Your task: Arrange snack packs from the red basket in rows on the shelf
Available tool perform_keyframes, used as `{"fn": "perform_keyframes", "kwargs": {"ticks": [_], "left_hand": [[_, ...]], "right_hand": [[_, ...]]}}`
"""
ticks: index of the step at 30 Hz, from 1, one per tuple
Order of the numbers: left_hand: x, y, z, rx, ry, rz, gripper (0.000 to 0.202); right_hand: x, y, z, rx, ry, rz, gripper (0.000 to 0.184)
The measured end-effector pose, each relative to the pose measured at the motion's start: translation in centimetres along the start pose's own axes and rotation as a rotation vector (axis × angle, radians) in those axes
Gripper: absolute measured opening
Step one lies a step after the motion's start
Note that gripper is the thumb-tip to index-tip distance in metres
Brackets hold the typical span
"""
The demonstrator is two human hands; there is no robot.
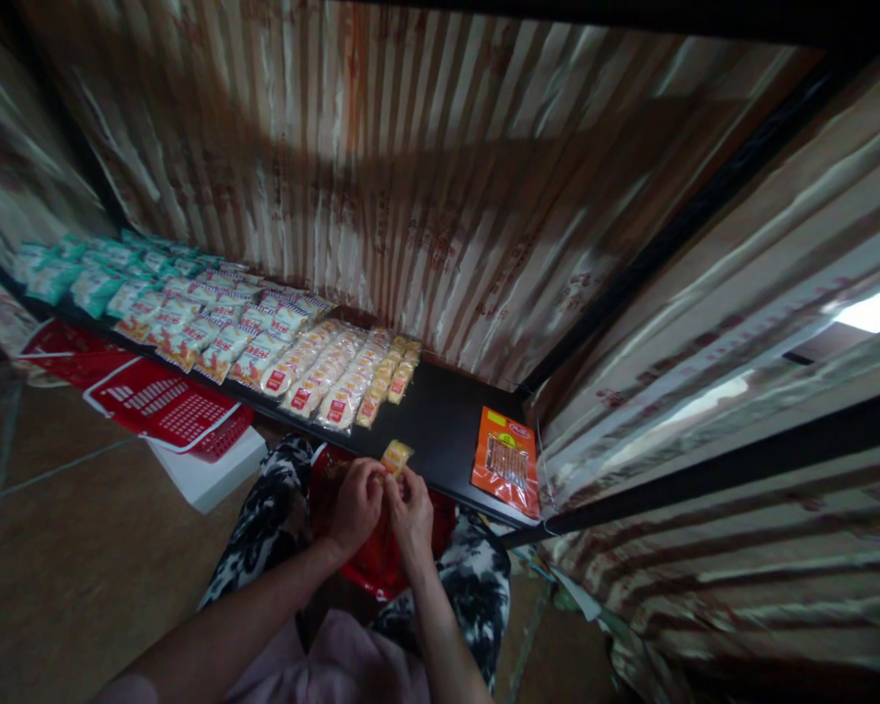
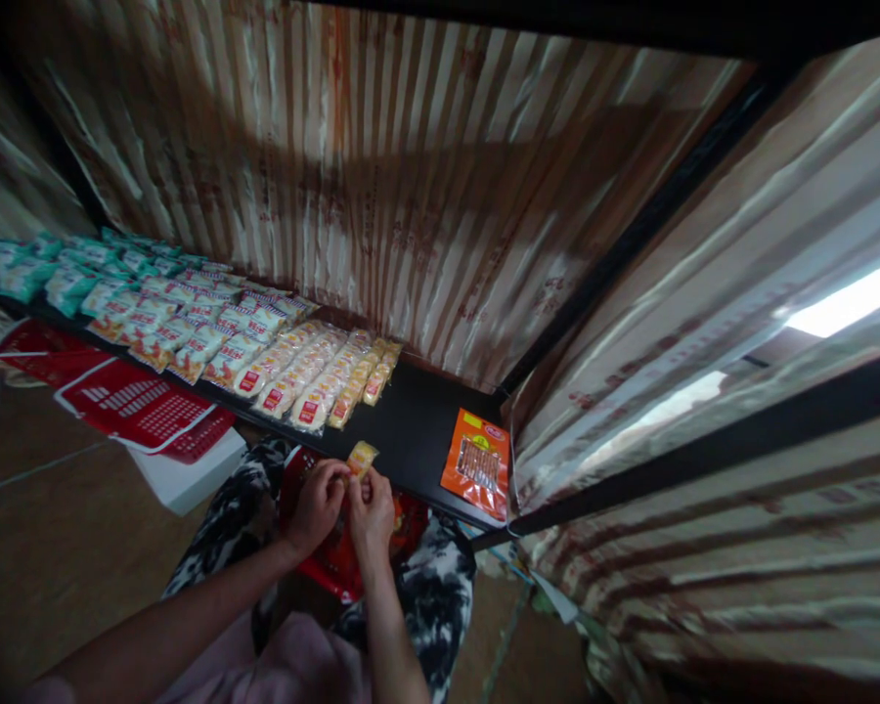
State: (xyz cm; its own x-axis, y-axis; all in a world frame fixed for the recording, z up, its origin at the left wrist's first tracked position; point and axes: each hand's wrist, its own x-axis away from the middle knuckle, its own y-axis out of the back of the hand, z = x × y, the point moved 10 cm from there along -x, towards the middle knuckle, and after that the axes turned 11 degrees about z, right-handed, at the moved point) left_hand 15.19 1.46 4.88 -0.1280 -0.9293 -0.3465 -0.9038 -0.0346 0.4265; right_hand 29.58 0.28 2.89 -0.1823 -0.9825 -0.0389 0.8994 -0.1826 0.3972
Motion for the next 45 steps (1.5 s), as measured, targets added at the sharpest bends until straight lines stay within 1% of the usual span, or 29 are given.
{"fn": "perform_keyframes", "kwargs": {"ticks": [4, 7, 11, 16, 22, 25, 29, 33, 35, 39, 45], "left_hand": [[-1.7, -0.6, -0.1, 0.018, 0.022, -0.001, 0.023], [-2.6, -1.6, 0.1, 0.058, 0.055, 0.035, 0.025], [-3.4, -2.8, 0.5, 0.095, 0.079, 0.078, 0.025], [-4.2, -3.7, 1.4, 0.101, 0.110, 0.103, 0.023], [-4.8, -4.2, 1.5, 0.082, 0.082, 0.099, 0.023], [-4.9, -4.5, 1.6, 0.087, 0.080, 0.102, 0.024], [-5.4, -5.1, 1.6, 0.103, 0.072, 0.144, 0.029], [-6.3, -5.7, 1.8, 0.090, 0.071, 0.182, 0.035], [-6.9, -6.1, 2.0, 0.080, 0.073, 0.190, 0.037], [-7.9, -6.6, 2.7, 0.085, 0.089, 0.165, 0.037], [-9.3, -6.8, 3.9, 0.098, 0.116, 0.114, 0.038]], "right_hand": [[-1.8, 0.7, -0.2, 0.033, -0.011, -0.021, 0.042], [-3.1, 1.0, -0.6, 0.057, -0.013, -0.031, 0.044], [-4.6, 1.2, -0.8, 0.080, -0.015, -0.042, 0.041], [-5.7, 1.1, -1.1, 0.089, -0.030, -0.034, 0.036], [-6.9, 1.0, -1.0, 0.134, -0.056, 0.000, 0.033], [-7.7, 0.9, -1.1, 0.117, -0.054, -0.018, 0.031], [-9.0, 0.5, -1.5, 0.079, -0.049, -0.019, 0.033], [-10.1, 0.2, -1.7, 0.078, -0.062, -0.008, 0.037], [-10.5, 0.3, -1.6, 0.095, -0.056, -0.025, 0.038], [-11.2, 0.2, -1.2, 0.145, -0.032, -0.053, 0.039], [-12.7, -0.3, -1.9, 0.129, -0.102, -0.050, 0.037]]}}
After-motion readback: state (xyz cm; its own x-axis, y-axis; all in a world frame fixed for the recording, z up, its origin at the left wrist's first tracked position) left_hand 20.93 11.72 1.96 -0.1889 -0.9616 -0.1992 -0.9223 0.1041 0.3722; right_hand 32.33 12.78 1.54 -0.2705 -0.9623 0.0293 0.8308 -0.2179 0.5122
